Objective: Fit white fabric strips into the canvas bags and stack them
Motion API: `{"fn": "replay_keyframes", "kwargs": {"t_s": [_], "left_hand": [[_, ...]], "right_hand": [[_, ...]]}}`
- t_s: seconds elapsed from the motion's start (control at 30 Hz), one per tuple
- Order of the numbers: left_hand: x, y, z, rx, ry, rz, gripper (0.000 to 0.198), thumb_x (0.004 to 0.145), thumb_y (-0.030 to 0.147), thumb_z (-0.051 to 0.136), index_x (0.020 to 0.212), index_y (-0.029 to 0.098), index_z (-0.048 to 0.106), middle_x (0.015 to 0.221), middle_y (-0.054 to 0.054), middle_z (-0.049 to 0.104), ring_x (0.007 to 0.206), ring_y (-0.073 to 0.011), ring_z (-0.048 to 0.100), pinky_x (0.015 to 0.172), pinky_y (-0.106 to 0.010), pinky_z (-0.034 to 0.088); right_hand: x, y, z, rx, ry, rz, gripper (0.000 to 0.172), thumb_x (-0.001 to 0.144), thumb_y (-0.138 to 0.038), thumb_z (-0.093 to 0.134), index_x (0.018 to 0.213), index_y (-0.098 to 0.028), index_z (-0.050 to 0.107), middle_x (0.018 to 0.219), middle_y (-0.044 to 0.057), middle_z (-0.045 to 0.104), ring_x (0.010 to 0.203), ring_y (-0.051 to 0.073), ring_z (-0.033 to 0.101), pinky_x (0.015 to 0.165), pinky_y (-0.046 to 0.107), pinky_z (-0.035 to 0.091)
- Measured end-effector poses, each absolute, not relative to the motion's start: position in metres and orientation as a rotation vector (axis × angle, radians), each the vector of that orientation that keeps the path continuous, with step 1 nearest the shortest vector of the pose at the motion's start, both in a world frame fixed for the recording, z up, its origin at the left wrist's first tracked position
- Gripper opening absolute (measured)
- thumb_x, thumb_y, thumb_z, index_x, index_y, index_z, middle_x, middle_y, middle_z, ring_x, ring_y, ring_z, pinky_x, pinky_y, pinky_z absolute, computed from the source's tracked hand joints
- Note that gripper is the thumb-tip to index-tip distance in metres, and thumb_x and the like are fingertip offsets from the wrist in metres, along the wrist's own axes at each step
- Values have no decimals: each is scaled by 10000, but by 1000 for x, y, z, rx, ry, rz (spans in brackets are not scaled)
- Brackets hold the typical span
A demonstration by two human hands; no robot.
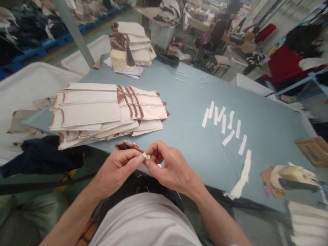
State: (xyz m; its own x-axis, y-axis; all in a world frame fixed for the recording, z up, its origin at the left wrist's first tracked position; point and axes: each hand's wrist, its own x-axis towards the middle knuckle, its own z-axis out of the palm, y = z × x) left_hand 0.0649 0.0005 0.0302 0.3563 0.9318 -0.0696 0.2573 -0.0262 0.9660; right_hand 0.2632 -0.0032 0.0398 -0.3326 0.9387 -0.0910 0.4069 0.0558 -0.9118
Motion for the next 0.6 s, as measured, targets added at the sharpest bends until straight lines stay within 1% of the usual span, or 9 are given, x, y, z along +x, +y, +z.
{"fn": "replay_keyframes", "kwargs": {"t_s": [0.07,0.17,0.23,0.3,0.37,0.47,0.53,0.6], "left_hand": [[69,-2,30,1593,1189,785,361,1007,399,574,771,198,759,764,-33,746,732,-202,633,752,-285,538],[77,-9,26,1674,1312,817,308,1033,376,521,851,217,713,809,-25,743,723,-200,627,747,-290,512],[83,-12,19,1609,1380,875,245,1009,364,547,855,226,679,796,-12,712,702,-196,600,733,-297,482],[88,-14,11,1463,1419,941,212,965,366,602,808,231,648,757,5,663,696,-191,565,722,-297,453],[93,-15,1,1328,1420,973,250,941,391,631,750,232,614,721,16,609,697,-184,537,706,-289,445],[99,-16,-13,1183,1400,977,349,935,455,645,685,231,550,680,32,529,665,-163,488,651,-267,452],[104,-18,-20,1054,1384,977,383,922,497,655,678,230,526,661,42,504,633,-149,463,606,-252,452],[111,-18,-23,916,1349,973,406,909,549,645,694,232,513,653,45,515,609,-142,474,579,-247,471]], "right_hand": [[261,-7,37,-1418,-1787,1166,101,941,-316,654,968,-219,642,830,-18,700,713,146,623,684,272,453],[257,-11,29,-1526,-1791,1042,68,930,-300,631,941,-233,634,860,3,721,761,171,642,723,292,449],[255,-12,21,-1591,-1783,1023,90,940,-326,625,917,-239,622,826,-2,708,731,172,626,699,290,427],[252,-13,12,-1643,-1758,1070,136,950,-359,622,882,-245,596,739,-27,661,648,159,579,645,280,390],[250,-16,3,-1676,-1733,1112,160,943,-358,611,838,-252,554,658,-52,588,582,149,513,606,278,345],[245,-25,-10,-1660,-1718,1127,169,928,-317,549,785,-260,479,603,-66,495,548,145,437,589,288,296],[242,-32,-16,-1601,-1669,1183,174,910,-305,521,764,-266,436,593,-71,459,535,138,411,573,281,298],[241,-37,-20,-1522,-1613,1247,175,885,-304,521,757,-270,406,590,-78,436,518,124,396,551,265,309]]}}
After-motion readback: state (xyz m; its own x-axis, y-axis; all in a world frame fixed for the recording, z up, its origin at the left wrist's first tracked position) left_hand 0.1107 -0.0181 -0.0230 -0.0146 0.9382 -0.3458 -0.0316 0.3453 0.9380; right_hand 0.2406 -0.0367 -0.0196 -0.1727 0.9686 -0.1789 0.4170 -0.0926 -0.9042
